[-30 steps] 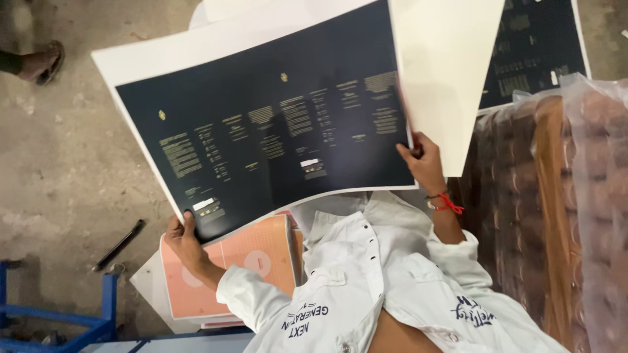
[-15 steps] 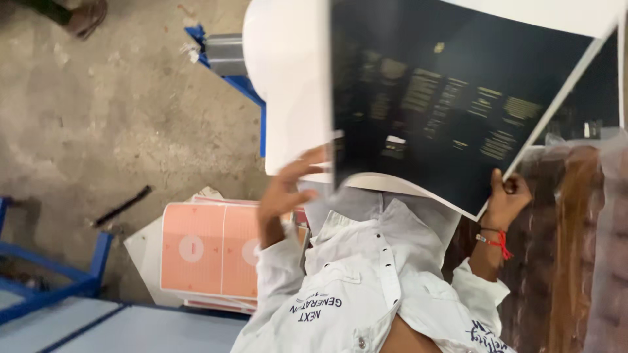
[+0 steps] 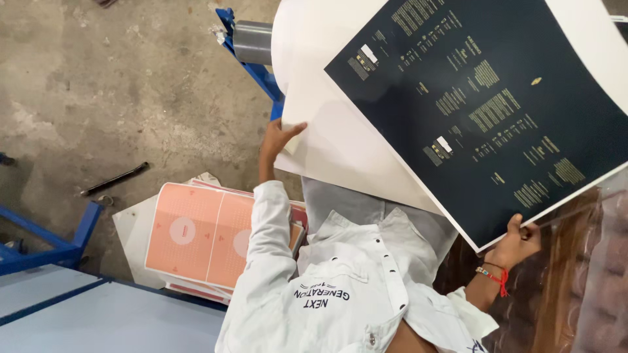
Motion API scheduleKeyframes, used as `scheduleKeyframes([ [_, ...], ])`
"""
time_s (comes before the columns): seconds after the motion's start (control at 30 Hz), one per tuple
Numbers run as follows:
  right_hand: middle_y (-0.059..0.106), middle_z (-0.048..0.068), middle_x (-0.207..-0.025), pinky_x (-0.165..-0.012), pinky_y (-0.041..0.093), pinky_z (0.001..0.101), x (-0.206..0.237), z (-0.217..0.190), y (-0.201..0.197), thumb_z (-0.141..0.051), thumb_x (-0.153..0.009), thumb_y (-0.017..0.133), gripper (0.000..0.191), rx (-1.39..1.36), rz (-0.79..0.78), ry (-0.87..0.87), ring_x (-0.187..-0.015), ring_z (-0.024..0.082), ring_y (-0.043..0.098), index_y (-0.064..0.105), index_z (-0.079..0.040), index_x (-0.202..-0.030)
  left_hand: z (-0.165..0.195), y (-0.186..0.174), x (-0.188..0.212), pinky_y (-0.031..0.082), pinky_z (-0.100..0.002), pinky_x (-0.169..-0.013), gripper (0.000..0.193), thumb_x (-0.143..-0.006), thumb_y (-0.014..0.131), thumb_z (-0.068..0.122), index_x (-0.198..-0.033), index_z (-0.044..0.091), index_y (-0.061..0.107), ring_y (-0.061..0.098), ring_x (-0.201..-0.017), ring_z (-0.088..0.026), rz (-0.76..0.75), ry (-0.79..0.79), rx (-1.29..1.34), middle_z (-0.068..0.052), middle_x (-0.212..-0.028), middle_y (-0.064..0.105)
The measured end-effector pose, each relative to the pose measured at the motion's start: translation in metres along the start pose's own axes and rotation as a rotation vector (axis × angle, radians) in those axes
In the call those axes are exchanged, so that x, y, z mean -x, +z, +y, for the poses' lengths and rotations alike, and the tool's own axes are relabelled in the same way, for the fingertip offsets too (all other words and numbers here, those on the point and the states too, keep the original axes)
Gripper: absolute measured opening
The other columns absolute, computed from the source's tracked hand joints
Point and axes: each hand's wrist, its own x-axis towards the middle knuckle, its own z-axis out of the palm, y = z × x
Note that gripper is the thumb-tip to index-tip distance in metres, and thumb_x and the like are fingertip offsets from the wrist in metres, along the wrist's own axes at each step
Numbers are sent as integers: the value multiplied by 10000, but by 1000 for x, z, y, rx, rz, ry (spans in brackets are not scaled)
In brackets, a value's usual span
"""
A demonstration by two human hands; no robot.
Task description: The person operates a printing machine by feeding paper rolls, using a tool to smooth or guide the paper, and then collecting the printed sheets.
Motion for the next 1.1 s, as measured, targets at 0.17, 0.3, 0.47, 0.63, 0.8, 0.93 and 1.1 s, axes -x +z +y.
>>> scheduleKeyframes([
  [0.17, 585, -15, -982, -850, 485, 262, 2, -15, 8, 29, -1027, 778, 152, -196, -13, 15, -916, 110, 555, 644, -43, -1039, 23, -7, 0, 583, -313, -727, 466, -718, 917, 255, -1059, -3, 733, 725, -792, -153, -151, -14, -59, -94, -958, 771],
  [0.3, 587, 23, -962, -813, 524, 335, 2, -35, 9, 5, -1049, 780, 193, -417, -49, -14, -878, 161, 570, 600, -40, -995, 62, -14, 23, 568, -277, -721, 324, -775, 889, 180, -1017, -10, 789, 705, -782, -110, -158, 216, 17, -82, -938, 792],
  [0.47, 636, 77, -1070, -925, 596, 372, -11, -46, -1, -12, -1039, 773, 173, -524, -2, -2, -978, 198, 649, 607, -12, -1091, 129, -53, 57, 533, -266, -627, 210, -824, 849, 137, -968, -4, 791, 680, -698, -99, -167, 303, -118, -65, -853, 772],
  [0.63, 623, 57, -1083, -941, 579, 360, -8, -44, 6, -47, -1020, 798, 222, -486, 29, -1, -990, 182, 637, 627, -17, -1159, 139, -82, 46, 515, -292, -670, 249, -900, 835, 158, -1040, -38, 770, 649, -752, -127, -117, 370, -224, -96, -892, 751],
  [0.8, 647, 12, -1080, -960, 548, 324, 10, -48, 7, -94, -943, 793, 264, -528, 50, 69, -1013, 149, 631, 636, -76, -1154, 48, -51, 2, 522, -476, -870, 547, -941, 823, 243, -1308, -88, 589, 665, -1042, -427, 177, 395, -691, -290, -1152, 691],
  [0.93, 555, 0, -1013, -920, 505, 317, 15, -36, 0, -124, -1025, 799, 212, -488, 14, 14, -960, 143, 559, 600, -65, -1070, -10, -43, -10, 467, -507, -1025, 647, -998, 784, 234, -1454, -98, 466, 577, -1226, -481, 267, 493, -672, -341, -1357, 586],
  [1.1, 463, -23, -954, -863, 429, 281, 10, -17, -4, -116, -1035, 808, 237, -383, 108, -30, -896, 119, 472, 574, -78, -1035, -25, -44, 7, 496, -475, -999, 638, -971, 811, 217, -1440, -76, 493, 620, -1175, -425, 310, 399, -600, -297, -1312, 613],
])
